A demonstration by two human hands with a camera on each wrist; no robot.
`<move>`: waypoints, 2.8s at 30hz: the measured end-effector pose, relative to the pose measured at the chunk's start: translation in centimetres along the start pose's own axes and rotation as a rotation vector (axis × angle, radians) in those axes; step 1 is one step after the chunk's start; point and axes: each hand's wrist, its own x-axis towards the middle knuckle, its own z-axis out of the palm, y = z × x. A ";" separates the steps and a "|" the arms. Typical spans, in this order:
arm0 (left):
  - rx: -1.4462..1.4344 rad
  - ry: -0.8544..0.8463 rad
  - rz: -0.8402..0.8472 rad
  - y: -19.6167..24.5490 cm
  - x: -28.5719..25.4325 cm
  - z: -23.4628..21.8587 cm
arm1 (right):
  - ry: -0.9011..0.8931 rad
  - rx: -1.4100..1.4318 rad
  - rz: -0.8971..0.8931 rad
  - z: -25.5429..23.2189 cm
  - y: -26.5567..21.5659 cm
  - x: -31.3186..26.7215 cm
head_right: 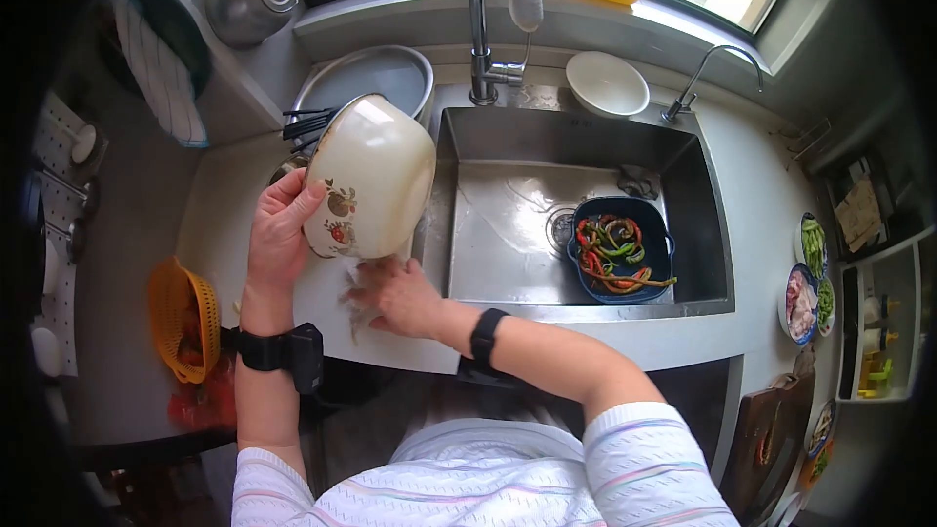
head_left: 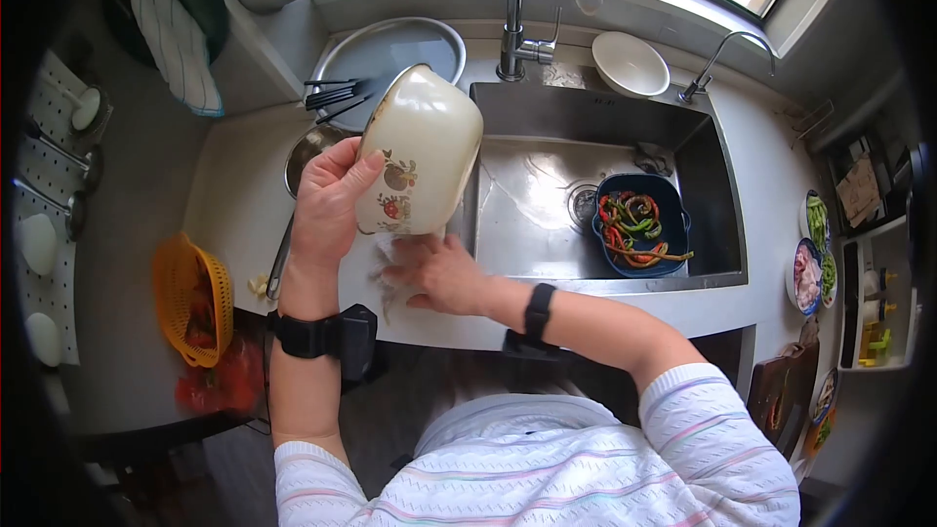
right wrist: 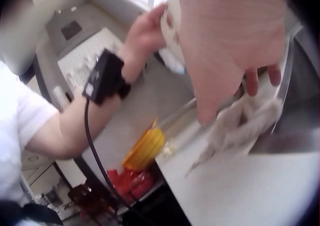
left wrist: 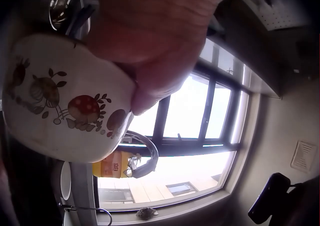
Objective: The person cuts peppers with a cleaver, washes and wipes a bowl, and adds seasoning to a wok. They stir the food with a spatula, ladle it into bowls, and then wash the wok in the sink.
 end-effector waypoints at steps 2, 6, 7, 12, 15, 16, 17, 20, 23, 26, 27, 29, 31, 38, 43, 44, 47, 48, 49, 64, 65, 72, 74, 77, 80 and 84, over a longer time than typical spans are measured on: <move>-0.079 0.000 0.010 -0.3 -0.3 -0.1 | 0.007 -0.004 -0.022 2.7 0.5 1.1; -0.131 -0.015 -0.005 -0.7 -0.9 -0.4 | -0.066 0.203 0.199 0.5 4.0 -1.7; -0.122 -0.009 -0.017 -0.8 -0.9 -0.1 | -0.052 0.250 0.376 -1.6 5.4 -2.8; -0.086 -0.051 -0.065 -2.7 0.5 3.0 | 0.581 0.696 0.645 -13.4 7.8 -3.2; 0.045 -0.121 -0.089 -3.7 1.7 6.9 | 0.566 0.150 0.360 -16.7 3.7 0.1; 0.090 -0.107 -0.020 -4.3 2.0 8.0 | 0.607 0.005 0.292 -16.1 3.4 0.8; 0.133 -0.087 0.053 -4.8 2.2 8.9 | 0.637 -0.139 0.247 -16.1 4.0 1.0; 0.272 -0.167 0.035 -4.9 2.1 9.5 | 0.659 -0.141 0.422 -17.2 6.9 1.3; 0.346 -0.218 0.072 -4.2 1.3 11.2 | 0.449 -0.013 0.625 -18.3 11.1 1.0; 0.282 -0.264 0.016 -4.3 1.5 10.8 | 0.498 0.059 0.552 -18.7 9.4 0.1; 0.280 -0.265 0.011 -4.4 1.5 10.7 | 0.475 0.035 0.499 -19.1 7.9 -0.1; 0.266 -0.272 0.063 -4.6 1.7 10.3 | 0.516 -0.016 0.376 -18.5 5.9 -0.8; 0.263 -0.300 0.084 -4.5 1.9 10.0 | 0.519 -0.051 0.326 -18.8 5.4 -1.2; 0.093 -0.307 0.021 -2.4 0.4 10.7 | 0.429 0.636 0.649 -19.2 12.7 -1.6; -0.106 -0.195 0.052 -1.5 0.2 10.7 | 0.325 1.144 0.804 -17.8 14.8 -5.3; -0.192 -0.131 0.065 -1.5 0.5 10.7 | 0.392 1.336 0.842 -16.3 15.1 -6.0; -0.336 -0.071 0.087 -4.1 1.6 9.2 | 0.510 1.547 0.721 -10.9 15.1 -7.7; -0.416 -0.036 0.099 -4.6 2.0 9.1 | 0.612 1.864 0.903 -9.5 14.6 -8.4; -0.393 0.066 0.101 -4.7 2.2 9.7 | 0.610 1.867 0.905 -9.1 13.3 -8.3; -0.116 0.546 -0.054 -10.7 3.7 10.4 | 0.806 0.425 0.758 -8.8 2.9 -5.0; -0.558 0.497 -0.142 -11.3 4.2 10.2 | 0.723 0.255 0.623 -9.0 2.9 -5.4; -0.802 0.396 -0.271 -9.2 3.6 10.7 | 0.614 0.068 0.489 -11.4 6.0 -9.4; -0.811 0.357 -0.281 -9.3 3.4 9.7 | 0.629 0.054 0.547 -12.4 7.2 -10.4; -0.830 0.307 -0.315 -9.5 2.9 8.7 | 0.643 0.103 0.651 -14.6 10.3 -11.4; -0.812 0.238 -0.366 -10.0 2.6 7.9 | 0.577 0.081 0.665 -16.4 13.8 -11.3; -0.754 0.193 -0.333 -13.3 3.3 4.2 | 0.574 0.539 0.642 -19.9 14.7 -9.5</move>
